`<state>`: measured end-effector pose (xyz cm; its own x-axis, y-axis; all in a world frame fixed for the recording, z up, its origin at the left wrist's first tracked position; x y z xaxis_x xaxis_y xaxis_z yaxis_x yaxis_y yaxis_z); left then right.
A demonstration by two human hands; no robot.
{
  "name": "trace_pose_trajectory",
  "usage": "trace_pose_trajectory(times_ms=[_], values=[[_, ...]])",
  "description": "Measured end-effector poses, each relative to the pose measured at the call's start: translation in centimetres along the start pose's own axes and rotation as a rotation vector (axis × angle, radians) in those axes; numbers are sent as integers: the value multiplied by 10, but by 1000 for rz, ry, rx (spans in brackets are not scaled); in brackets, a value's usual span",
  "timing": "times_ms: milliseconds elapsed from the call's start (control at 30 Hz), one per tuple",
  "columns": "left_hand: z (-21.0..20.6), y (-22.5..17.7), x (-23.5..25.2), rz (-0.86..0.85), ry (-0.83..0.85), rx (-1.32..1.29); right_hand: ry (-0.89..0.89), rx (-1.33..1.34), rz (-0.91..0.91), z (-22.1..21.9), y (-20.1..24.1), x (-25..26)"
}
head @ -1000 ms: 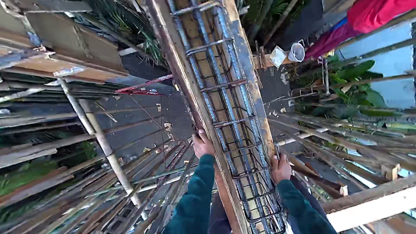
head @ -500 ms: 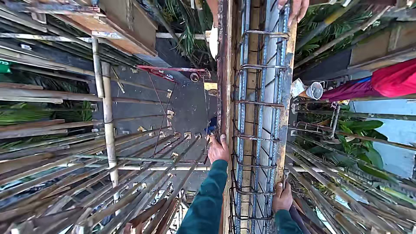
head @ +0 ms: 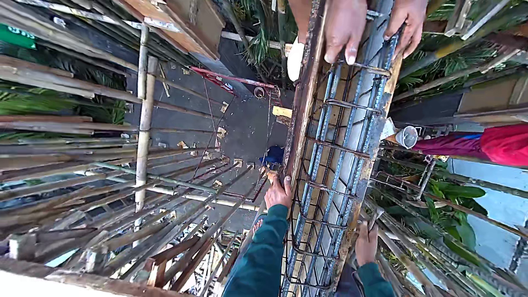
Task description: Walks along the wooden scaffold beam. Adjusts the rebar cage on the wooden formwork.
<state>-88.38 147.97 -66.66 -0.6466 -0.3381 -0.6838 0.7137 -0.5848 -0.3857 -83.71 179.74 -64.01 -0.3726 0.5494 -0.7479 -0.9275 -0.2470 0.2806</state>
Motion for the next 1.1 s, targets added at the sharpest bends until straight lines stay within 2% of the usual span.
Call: trace_pose_trajectory(times_ms=[100, 200, 467, 867, 1100], values=[[1, 3, -1, 23, 33, -17, 40, 38, 17, -15, 49, 18], [3, 0, 1, 18, 46, -38, 37, 51, 22, -26, 65, 27], [-3, 6, 2, 22, 20, -143, -84, -13, 55, -30, 69, 16], [-1, 3, 3, -6, 53, -154, -73, 17, 28, -31, 77, 13], [3, -1, 1, -18, 11, -121, -81, 14, 3, -29, 70, 23]])
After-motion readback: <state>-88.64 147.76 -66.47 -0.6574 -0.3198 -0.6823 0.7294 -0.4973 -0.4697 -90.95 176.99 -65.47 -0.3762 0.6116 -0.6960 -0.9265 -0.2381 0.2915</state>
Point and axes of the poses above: each hand's wrist, its own x-axis towards the middle knuckle, its own z-axis out of the back of the hand, y = z × x, the point moved 4 cm from there along x, towards the middle knuckle, and after that the axes turned 15 degrees about -z, right-handed, at the moved point
